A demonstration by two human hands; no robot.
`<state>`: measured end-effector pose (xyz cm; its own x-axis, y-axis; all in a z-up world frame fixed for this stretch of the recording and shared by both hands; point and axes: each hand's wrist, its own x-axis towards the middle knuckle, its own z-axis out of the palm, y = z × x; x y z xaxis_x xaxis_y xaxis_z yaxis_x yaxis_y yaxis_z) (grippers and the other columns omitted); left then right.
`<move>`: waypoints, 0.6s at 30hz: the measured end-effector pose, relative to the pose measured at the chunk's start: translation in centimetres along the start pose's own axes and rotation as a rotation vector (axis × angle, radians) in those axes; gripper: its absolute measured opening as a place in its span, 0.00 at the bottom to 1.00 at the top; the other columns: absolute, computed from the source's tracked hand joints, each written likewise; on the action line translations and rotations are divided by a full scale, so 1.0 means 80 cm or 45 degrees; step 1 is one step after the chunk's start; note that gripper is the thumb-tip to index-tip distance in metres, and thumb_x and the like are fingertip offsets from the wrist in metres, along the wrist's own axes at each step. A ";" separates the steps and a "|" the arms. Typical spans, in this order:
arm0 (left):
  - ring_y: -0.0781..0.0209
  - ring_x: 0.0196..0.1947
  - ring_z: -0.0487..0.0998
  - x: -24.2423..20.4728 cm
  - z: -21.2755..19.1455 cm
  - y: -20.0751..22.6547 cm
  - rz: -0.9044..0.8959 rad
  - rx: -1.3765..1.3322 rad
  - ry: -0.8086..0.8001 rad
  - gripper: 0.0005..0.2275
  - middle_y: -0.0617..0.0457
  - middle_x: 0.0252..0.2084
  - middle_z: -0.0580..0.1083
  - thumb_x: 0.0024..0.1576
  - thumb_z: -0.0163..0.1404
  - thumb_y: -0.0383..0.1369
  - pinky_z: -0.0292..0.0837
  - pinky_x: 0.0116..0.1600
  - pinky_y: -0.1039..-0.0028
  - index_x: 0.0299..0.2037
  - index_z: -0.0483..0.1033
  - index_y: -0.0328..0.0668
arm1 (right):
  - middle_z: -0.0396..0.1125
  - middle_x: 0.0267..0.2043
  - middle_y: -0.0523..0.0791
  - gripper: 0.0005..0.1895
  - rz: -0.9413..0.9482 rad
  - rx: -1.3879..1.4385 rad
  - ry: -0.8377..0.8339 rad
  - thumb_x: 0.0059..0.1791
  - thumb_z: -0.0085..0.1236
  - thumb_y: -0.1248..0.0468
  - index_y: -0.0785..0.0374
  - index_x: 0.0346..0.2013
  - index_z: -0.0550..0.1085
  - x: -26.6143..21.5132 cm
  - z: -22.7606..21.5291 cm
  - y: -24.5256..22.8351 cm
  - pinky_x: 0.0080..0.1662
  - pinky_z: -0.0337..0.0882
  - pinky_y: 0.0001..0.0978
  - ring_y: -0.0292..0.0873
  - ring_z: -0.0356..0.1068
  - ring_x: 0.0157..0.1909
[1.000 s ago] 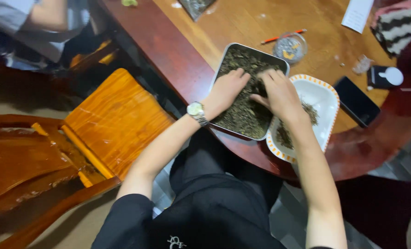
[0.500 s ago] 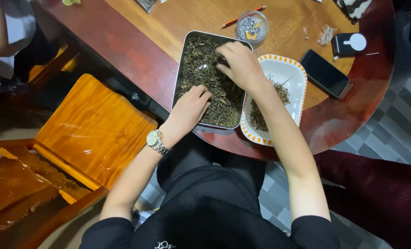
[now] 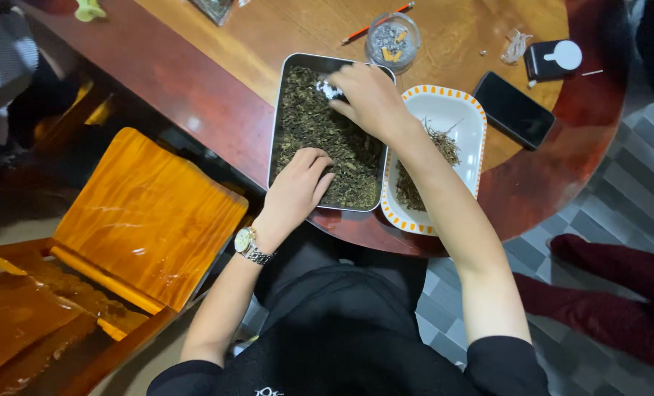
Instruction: Sorting dried tea leaves by hand to remove stems and debris
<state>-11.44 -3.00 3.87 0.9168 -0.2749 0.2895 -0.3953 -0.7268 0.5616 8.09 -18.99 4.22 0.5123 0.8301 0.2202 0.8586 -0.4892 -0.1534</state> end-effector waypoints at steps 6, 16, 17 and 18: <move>0.50 0.51 0.72 -0.001 0.000 -0.001 -0.047 0.028 0.004 0.10 0.46 0.50 0.71 0.65 0.49 0.33 0.69 0.59 0.63 0.49 0.74 0.34 | 0.69 0.52 0.52 0.34 0.065 0.038 -0.100 0.44 0.73 0.52 0.64 0.58 0.69 0.049 0.034 -0.014 0.47 0.71 0.51 0.57 0.68 0.52; 0.49 0.58 0.73 0.000 -0.003 -0.005 0.000 -0.002 -0.061 0.09 0.46 0.49 0.72 0.65 0.49 0.31 0.69 0.64 0.65 0.51 0.74 0.35 | 0.66 0.39 0.42 0.13 -0.015 -0.118 -0.071 0.50 0.61 0.54 0.57 0.42 0.73 -0.015 0.012 -0.024 0.49 0.63 0.40 0.46 0.65 0.47; 0.48 0.58 0.74 0.000 -0.004 -0.003 -0.003 0.005 -0.039 0.09 0.45 0.49 0.72 0.65 0.50 0.32 0.69 0.63 0.64 0.50 0.75 0.35 | 0.68 0.40 0.44 0.14 0.004 -0.064 -0.077 0.51 0.60 0.55 0.57 0.46 0.72 -0.024 0.000 -0.029 0.50 0.64 0.41 0.47 0.66 0.48; 0.47 0.57 0.74 0.001 -0.005 -0.001 -0.006 0.011 -0.017 0.09 0.45 0.48 0.72 0.65 0.51 0.32 0.70 0.62 0.62 0.50 0.75 0.35 | 0.69 0.41 0.45 0.16 0.023 -0.010 -0.082 0.51 0.59 0.56 0.58 0.50 0.71 -0.033 -0.012 -0.034 0.51 0.64 0.42 0.48 0.67 0.49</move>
<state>-11.37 -2.70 4.14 0.9195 -0.2795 0.2765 -0.3903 -0.7335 0.5565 4.41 -20.06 4.99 0.5254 0.8366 0.1550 0.8496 -0.5059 -0.1494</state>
